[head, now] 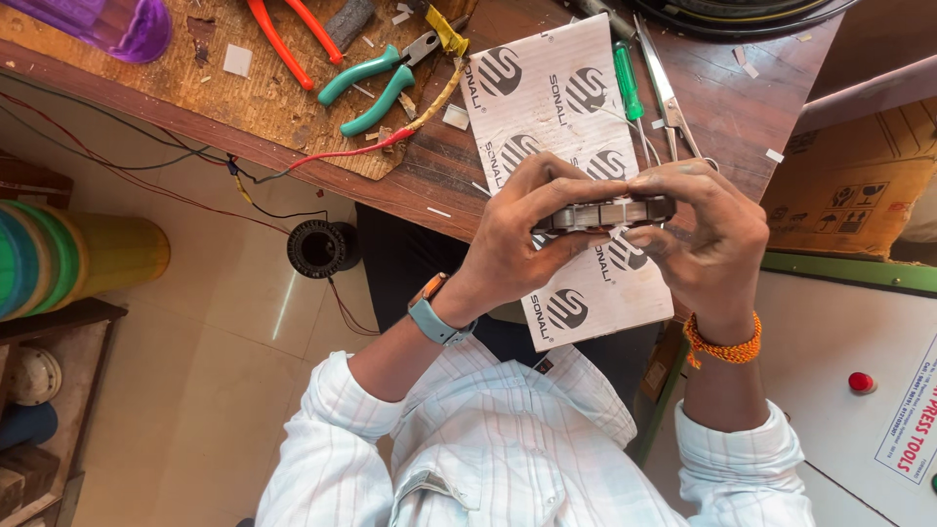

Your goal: The person works on a circular copper-wound stator, using scissors to trim wire ends and a green-handled screwdriver to adjust or secure connections. The person repeatedly rotates the stator, trims wires, and manipulates the coil windings with both hands.

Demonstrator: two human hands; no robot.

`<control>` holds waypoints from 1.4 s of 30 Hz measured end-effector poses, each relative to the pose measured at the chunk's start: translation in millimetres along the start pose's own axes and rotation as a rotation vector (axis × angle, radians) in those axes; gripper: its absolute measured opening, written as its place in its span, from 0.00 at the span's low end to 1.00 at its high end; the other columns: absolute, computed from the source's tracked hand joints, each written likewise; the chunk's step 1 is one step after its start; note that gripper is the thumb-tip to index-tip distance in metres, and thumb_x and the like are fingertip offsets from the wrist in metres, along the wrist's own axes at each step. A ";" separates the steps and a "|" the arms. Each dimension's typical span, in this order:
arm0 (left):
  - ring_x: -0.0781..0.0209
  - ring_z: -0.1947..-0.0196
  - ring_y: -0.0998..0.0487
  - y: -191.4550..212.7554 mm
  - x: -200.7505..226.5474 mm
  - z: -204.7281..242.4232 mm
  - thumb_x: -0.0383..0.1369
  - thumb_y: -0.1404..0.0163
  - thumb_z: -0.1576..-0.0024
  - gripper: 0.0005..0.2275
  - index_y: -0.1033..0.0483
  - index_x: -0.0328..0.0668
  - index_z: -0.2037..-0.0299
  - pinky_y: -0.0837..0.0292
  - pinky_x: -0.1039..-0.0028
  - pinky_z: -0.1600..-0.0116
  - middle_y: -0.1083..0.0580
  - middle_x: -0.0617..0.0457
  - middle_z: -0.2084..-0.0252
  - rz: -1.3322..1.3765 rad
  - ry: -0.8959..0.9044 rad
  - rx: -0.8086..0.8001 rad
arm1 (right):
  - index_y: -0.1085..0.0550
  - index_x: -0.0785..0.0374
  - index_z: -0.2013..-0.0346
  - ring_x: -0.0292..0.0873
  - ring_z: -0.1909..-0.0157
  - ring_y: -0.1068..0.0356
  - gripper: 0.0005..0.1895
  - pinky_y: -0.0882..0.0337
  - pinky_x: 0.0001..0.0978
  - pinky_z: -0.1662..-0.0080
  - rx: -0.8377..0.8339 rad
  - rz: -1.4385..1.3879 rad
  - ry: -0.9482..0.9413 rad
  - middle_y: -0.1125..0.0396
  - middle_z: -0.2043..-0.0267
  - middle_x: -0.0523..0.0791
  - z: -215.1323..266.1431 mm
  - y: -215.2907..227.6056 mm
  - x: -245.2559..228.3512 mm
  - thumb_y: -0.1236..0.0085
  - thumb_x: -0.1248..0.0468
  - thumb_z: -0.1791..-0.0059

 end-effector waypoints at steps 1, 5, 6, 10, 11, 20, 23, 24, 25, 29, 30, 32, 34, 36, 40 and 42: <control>0.64 0.52 0.25 -0.4 0.8 -0.1 0.29 0.35 0.45 0.22 0.25 0.51 0.40 0.21 0.73 0.46 0.28 0.57 0.53 -0.010 -0.009 0.003 | 0.25 0.70 0.48 0.38 0.50 0.27 0.26 0.25 0.26 0.49 -0.001 0.008 -0.022 0.27 0.52 0.49 0.3 1.3 -0.9 0.32 0.52 0.50; 0.63 0.50 0.25 -4.0 1.8 -0.8 0.30 0.35 0.45 0.23 0.26 0.52 0.39 0.20 0.75 0.47 0.28 0.56 0.52 -0.002 -0.019 0.008 | 0.26 0.70 0.49 0.38 0.49 0.28 0.25 0.26 0.26 0.46 -0.016 0.017 -0.069 0.28 0.51 0.49 1.7 3.4 -5.5 0.29 0.55 0.51; 0.63 0.50 0.25 -4.4 2.1 -1.1 0.30 0.35 0.45 0.23 0.26 0.51 0.40 0.21 0.75 0.47 0.28 0.56 0.52 -0.015 -0.022 0.012 | 0.27 0.70 0.49 0.38 0.48 0.28 0.25 0.27 0.27 0.45 -0.020 0.003 -0.086 0.28 0.51 0.48 1.8 3.7 -6.3 0.29 0.56 0.51; 0.63 0.52 0.26 -5.4 3.7 -0.5 0.30 0.35 0.45 0.23 0.26 0.51 0.40 0.22 0.74 0.47 0.28 0.56 0.52 -0.042 -0.038 0.015 | 0.28 0.70 0.47 0.37 0.45 0.28 0.25 0.27 0.27 0.42 -0.056 -0.125 -0.171 0.29 0.49 0.47 1.7 6.4 -8.2 0.31 0.55 0.50; 0.63 0.51 0.25 -5.8 3.8 -0.1 0.30 0.35 0.45 0.23 0.26 0.51 0.40 0.22 0.73 0.47 0.28 0.56 0.52 -0.042 -0.045 0.013 | 0.28 0.70 0.47 0.37 0.44 0.28 0.25 0.27 0.27 0.41 -0.071 -0.155 -0.182 0.29 0.48 0.47 1.8 6.4 -8.8 0.32 0.55 0.50; 0.61 0.50 0.27 -8.9 3.1 1.4 0.30 0.35 0.46 0.22 0.26 0.50 0.42 0.26 0.72 0.47 0.28 0.57 0.54 -0.095 -0.079 0.031 | 0.26 0.69 0.49 0.36 0.52 0.29 0.23 0.28 0.25 0.47 -0.003 -0.009 -0.123 0.27 0.52 0.48 7.5 2.6 -13.4 0.29 0.59 0.51; 0.62 0.50 0.27 -8.8 2.7 1.9 0.30 0.34 0.46 0.21 0.25 0.50 0.42 0.24 0.73 0.47 0.27 0.58 0.54 -0.093 -0.101 0.036 | 0.27 0.68 0.50 0.36 0.51 0.28 0.22 0.27 0.25 0.47 0.004 -0.013 -0.099 0.28 0.52 0.47 8.5 1.8 -15.2 0.29 0.59 0.51; 0.62 0.49 0.26 -8.5 3.1 2.0 0.30 0.34 0.46 0.21 0.25 0.50 0.42 0.24 0.74 0.47 0.27 0.57 0.53 -0.087 -0.123 0.027 | 0.26 0.68 0.51 0.36 0.51 0.28 0.21 0.27 0.25 0.48 0.005 -0.008 -0.097 0.28 0.52 0.47 9.0 1.5 -15.6 0.29 0.59 0.51; 0.61 0.49 0.25 -6.4 3.3 2.3 0.31 0.34 0.45 0.21 0.25 0.50 0.42 0.24 0.74 0.46 0.26 0.57 0.52 -0.081 -0.146 0.019 | 0.26 0.68 0.52 0.36 0.52 0.28 0.21 0.27 0.25 0.49 0.005 -0.003 -0.095 0.27 0.53 0.47 9.7 0.9 -16.2 0.28 0.59 0.51; 0.61 0.49 0.23 -0.6 3.8 4.8 0.36 0.33 0.49 0.24 0.25 0.48 0.43 0.22 0.71 0.43 0.24 0.56 0.50 -0.019 -0.193 0.018 | 0.26 0.66 0.51 0.36 0.51 0.26 0.21 0.23 0.24 0.51 -0.002 -0.010 -0.094 0.27 0.53 0.47 11.2 -1.5 -15.9 0.29 0.57 0.50; 0.61 0.49 0.23 -0.3 3.7 5.6 0.36 0.33 0.48 0.23 0.25 0.48 0.43 0.22 0.72 0.44 0.24 0.56 0.50 -0.034 -0.195 0.029 | 0.26 0.66 0.52 0.36 0.51 0.26 0.20 0.24 0.24 0.53 0.005 0.008 -0.085 0.27 0.53 0.47 12.1 -1.7 -15.8 0.29 0.57 0.50; 0.62 0.50 0.23 -0.4 3.3 6.0 0.36 0.33 0.46 0.21 0.24 0.47 0.44 0.22 0.74 0.46 0.23 0.56 0.49 -0.063 -0.201 0.049 | 0.25 0.67 0.53 0.36 0.52 0.27 0.20 0.26 0.23 0.55 0.017 0.037 -0.066 0.26 0.54 0.48 13.1 -2.0 -15.2 0.29 0.57 0.50; 0.62 0.50 0.23 -0.4 3.5 5.9 0.36 0.33 0.47 0.21 0.24 0.47 0.44 0.22 0.74 0.47 0.23 0.56 0.49 -0.070 -0.224 0.053 | 0.25 0.66 0.53 0.36 0.53 0.27 0.20 0.27 0.22 0.55 0.025 0.056 -0.048 0.26 0.55 0.48 13.6 -2.3 -15.0 0.29 0.57 0.50; 0.62 0.51 0.23 -1.1 2.4 5.9 0.35 0.33 0.47 0.21 0.24 0.46 0.45 0.22 0.74 0.48 0.23 0.55 0.50 -0.068 -0.238 0.063 | 0.25 0.66 0.52 0.36 0.54 0.27 0.21 0.27 0.22 0.55 0.036 0.070 -0.037 0.26 0.55 0.47 13.4 -3.0 -15.3 0.29 0.56 0.51; 0.60 0.54 0.22 -3.6 -3.4 8.2 0.33 0.33 0.47 0.20 0.24 0.42 0.46 0.23 0.73 0.51 0.23 0.54 0.52 -0.094 -0.245 0.117 | 0.25 0.65 0.51 0.35 0.56 0.28 0.20 0.27 0.22 0.56 0.076 0.052 -0.070 0.26 0.54 0.47 10.5 -6.9 -14.9 0.29 0.57 0.50; 0.59 0.56 0.22 -3.2 -6.1 9.3 0.32 0.34 0.47 0.19 0.24 0.40 0.48 0.23 0.71 0.51 0.23 0.53 0.53 -0.122 -0.272 0.162 | 0.25 0.66 0.50 0.36 0.53 0.28 0.21 0.26 0.24 0.54 0.050 0.045 -0.056 0.27 0.51 0.48 8.0 -10.1 -17.4 0.30 0.57 0.49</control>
Point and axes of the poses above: each hand's wrist, its own z-axis away from the middle knuckle, its own y-axis out of the back of the hand, x = y × z, the point moved 6 cm from there along -z, towards the middle knuckle
